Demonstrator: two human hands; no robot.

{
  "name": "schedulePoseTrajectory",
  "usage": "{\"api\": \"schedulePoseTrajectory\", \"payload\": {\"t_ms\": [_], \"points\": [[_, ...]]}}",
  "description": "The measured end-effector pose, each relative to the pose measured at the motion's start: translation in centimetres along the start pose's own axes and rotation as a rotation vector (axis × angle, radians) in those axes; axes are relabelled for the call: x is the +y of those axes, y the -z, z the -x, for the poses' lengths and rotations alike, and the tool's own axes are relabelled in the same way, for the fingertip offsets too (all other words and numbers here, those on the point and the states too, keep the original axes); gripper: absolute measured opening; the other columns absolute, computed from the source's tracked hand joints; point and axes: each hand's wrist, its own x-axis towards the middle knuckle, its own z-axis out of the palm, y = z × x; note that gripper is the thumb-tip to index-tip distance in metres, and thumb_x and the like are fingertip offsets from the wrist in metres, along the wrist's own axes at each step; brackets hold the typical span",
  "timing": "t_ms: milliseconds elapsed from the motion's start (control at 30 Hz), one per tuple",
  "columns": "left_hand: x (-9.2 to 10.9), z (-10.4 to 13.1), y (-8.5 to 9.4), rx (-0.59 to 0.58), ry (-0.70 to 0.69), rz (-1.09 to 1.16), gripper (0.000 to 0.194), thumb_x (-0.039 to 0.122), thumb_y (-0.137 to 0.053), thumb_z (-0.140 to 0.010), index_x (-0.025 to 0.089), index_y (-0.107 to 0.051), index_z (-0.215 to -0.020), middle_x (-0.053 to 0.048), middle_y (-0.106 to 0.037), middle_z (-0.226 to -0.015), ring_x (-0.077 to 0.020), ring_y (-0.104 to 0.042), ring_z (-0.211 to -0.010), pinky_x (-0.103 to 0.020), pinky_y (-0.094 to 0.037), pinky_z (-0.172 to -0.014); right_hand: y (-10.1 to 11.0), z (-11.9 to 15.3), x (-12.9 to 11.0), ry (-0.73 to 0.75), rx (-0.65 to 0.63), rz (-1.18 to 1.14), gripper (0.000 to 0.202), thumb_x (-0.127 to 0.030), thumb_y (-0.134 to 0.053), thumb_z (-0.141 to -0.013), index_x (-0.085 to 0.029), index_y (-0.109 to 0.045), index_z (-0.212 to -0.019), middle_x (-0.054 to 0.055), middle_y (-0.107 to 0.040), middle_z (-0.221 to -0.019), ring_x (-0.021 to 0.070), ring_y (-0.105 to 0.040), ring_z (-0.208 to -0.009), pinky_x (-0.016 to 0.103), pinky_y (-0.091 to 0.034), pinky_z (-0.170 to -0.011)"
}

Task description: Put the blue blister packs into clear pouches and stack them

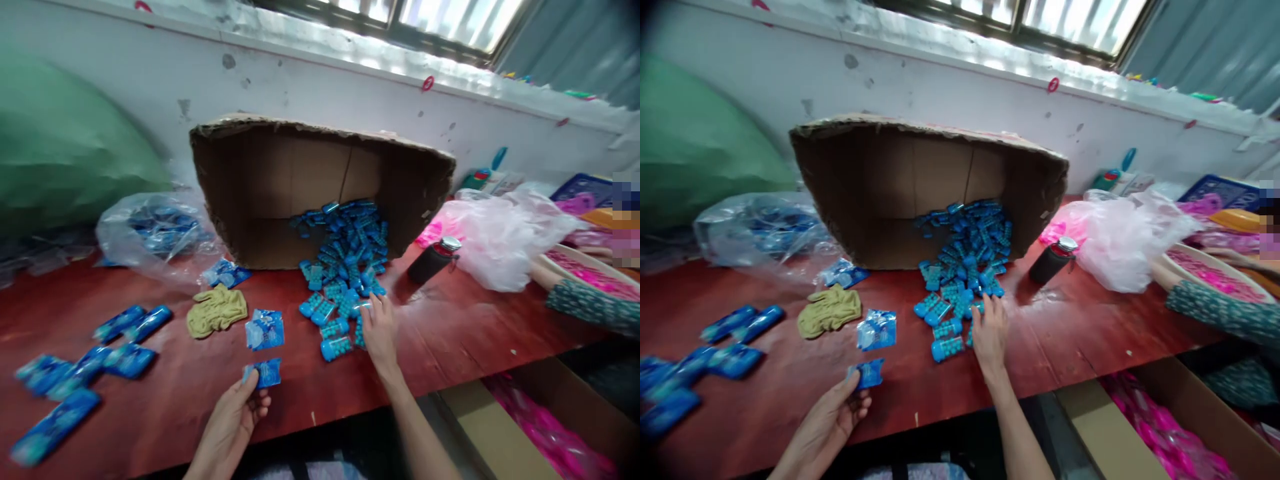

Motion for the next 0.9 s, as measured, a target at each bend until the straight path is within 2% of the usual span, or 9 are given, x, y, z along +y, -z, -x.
{"api": "schedulePoseTrajectory", "payload": {"t_ms": [100, 200, 267, 367, 500, 567, 667, 800, 900], "points": [[0.2, 0.3, 0.4, -0.009, 0.016, 0.057, 0.011, 0.019, -0.061, -0.07, 0.014, -0.053, -0.065, -0.001, -0.057, -0.047, -0.01, -0.054, -0.041, -0.018, -0.043, -0.038, 0.6, 5.3, -1.3, 0.259, -0.089, -0.096, 0.038, -0.036, -0.038, -0.086, -0.017, -0.05, -0.117, 0.014, -0.052, -0.115, 0.0254, -0.047, -0.106, 0.041, -0.039, -0.086], [0.6, 0.7, 0.5, -0.019, 0.032, 0.111, 0.014, 0.023, -0.06, -0.072, 0.014, -0.053, -0.065, -0.001, -0.057, -0.048, -0.0094, -0.054, -0.042, -0.017, -0.043, -0.038, -0.6, 8.5, -3.1, 0.41, -0.16, -0.02, 0.038, -0.036, -0.044, -0.083, -0.019, -0.051, -0.116, 0.015, -0.05, -0.119, 0.0318, -0.04, -0.114, 0.05, -0.034, -0.089], [0.8, 1.0, 0.7, -0.017, 0.046, 0.134, 0.017, 0.026, -0.059, -0.073, 0.013, -0.054, -0.064, -0.001, -0.056, -0.047, -0.0091, -0.054, -0.042, -0.017, -0.043, -0.038, -1.9, 8.8, -4.4, 0.457, -0.185, 0.013, 0.035, -0.032, -0.044, -0.084, -0.019, -0.051, -0.116, 0.016, -0.049, -0.12, 0.0326, -0.037, -0.117, 0.051, -0.033, -0.089], [1.2, 1.4, 1.2, -0.02, 0.066, 0.156, 0.02, 0.03, -0.059, -0.073, 0.013, -0.054, -0.064, -0.001, -0.055, -0.046, -0.009, -0.053, -0.041, -0.017, -0.043, -0.037, -3.0, 7.3, -6.7, 0.503, -0.234, 0.025, 0.031, -0.021, -0.043, -0.084, -0.018, -0.053, -0.113, 0.015, -0.052, -0.116, 0.0301, -0.04, -0.113, 0.045, -0.037, -0.086], [1.4, 1.5, 2.3, -0.032, 0.041, 0.179, 0.019, 0.029, -0.061, -0.071, 0.013, -0.054, -0.064, -0.001, -0.057, -0.047, -0.0094, -0.054, -0.042, -0.017, -0.043, -0.038, -2.3, 5.0, -9.3, 0.531, -0.277, -0.02, 0.026, -0.016, -0.042, -0.084, -0.022, -0.057, -0.105, 0.01, -0.062, -0.094, 0.0261, -0.052, -0.092, 0.047, -0.033, -0.086], [1.4, 1.4, 2.8, -0.025, 0.009, 0.183, 0.019, 0.029, -0.061, -0.071, 0.013, -0.053, -0.065, -0.001, -0.057, -0.047, -0.0097, -0.055, -0.042, -0.017, -0.042, -0.038, -1.3, 4.2, -10.3, 0.48, -0.262, -0.151, 0.023, -0.021, -0.043, -0.085, -0.021, -0.059, -0.102, 0.009, -0.064, -0.09, 0.0245, -0.054, -0.087, 0.046, -0.032, -0.087], [1.2, 1.2, 2.9, -0.022, -0.057, 0.172, 0.02, 0.031, -0.062, -0.069, 0.014, -0.052, -0.065, -0.001, -0.056, -0.046, -0.0105, -0.055, -0.043, -0.017, -0.041, -0.037, 0.2, 3.7, -11.3, 0.235, -0.296, -0.529, 0.027, -0.032, -0.045, -0.083, -0.02, -0.058, -0.103, 0.008, -0.063, -0.094, 0.0224, -0.054, -0.088, 0.038, -0.038, -0.08], [0.9, 0.8, 2.7, -0.044, -0.136, 0.114, 0.024, 0.035, -0.065, -0.065, 0.014, -0.053, -0.067, 0.0, -0.057, -0.046, -0.0112, -0.055, -0.043, -0.018, -0.041, -0.039, 1.4, 4.8, -12.7, -0.15, -0.534, -1.069, 0.033, -0.04, -0.049, -0.08, -0.019, -0.055, -0.104, 0.002, -0.06, -0.08, 0.0141, -0.053, -0.066, 0.026, -0.044, -0.061], [0.8, 0.5, 2.8, -0.04, -0.217, 0.074, 0.028, 0.038, -0.068, -0.061, 0.013, -0.056, -0.066, 0.0, -0.057, -0.046, -0.0116, -0.054, -0.043, -0.02, -0.04, -0.039, 1.4, 6.1, -13.4, -0.317, -0.678, -1.266, 0.034, -0.041, -0.053, -0.078, -0.019, -0.054, -0.105, -0.002, -0.055, -0.067, 0.0096, -0.047, -0.053, 0.02, -0.04, -0.047]]}}
